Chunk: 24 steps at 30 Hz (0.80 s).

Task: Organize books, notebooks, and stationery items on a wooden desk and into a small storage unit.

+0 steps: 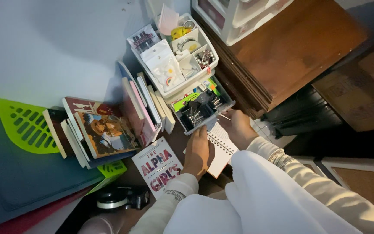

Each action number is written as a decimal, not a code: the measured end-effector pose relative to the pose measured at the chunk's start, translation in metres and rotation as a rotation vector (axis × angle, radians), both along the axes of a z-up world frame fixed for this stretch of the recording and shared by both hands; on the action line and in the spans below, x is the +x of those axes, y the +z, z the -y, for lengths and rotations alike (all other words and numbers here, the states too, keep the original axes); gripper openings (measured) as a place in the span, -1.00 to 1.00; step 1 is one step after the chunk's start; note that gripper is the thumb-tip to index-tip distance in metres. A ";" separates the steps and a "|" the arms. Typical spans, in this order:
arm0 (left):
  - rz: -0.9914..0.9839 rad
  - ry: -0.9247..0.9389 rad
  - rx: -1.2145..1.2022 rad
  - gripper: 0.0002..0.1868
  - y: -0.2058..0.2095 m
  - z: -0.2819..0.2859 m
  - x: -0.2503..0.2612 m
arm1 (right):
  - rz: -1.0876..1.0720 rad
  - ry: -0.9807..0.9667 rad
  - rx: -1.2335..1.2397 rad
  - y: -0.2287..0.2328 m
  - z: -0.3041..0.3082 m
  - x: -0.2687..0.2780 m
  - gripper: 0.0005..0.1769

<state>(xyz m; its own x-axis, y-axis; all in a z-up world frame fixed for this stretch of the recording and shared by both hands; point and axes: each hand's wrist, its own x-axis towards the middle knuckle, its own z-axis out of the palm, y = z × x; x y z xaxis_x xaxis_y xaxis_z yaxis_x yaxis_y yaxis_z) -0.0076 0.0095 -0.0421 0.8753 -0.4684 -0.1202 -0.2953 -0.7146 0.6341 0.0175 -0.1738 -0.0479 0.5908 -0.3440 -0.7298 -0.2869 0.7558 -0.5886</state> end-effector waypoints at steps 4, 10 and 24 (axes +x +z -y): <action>-0.055 -0.034 0.028 -0.16 0.050 -0.002 0.004 | 0.032 0.038 0.025 -0.005 0.006 0.005 -0.65; 0.154 -0.006 0.106 -0.24 0.006 0.000 0.020 | 0.312 0.239 0.167 0.005 0.005 0.031 -0.46; -0.049 0.039 0.146 -0.13 0.032 0.009 0.082 | 0.230 0.519 0.117 0.042 -0.001 0.094 -0.38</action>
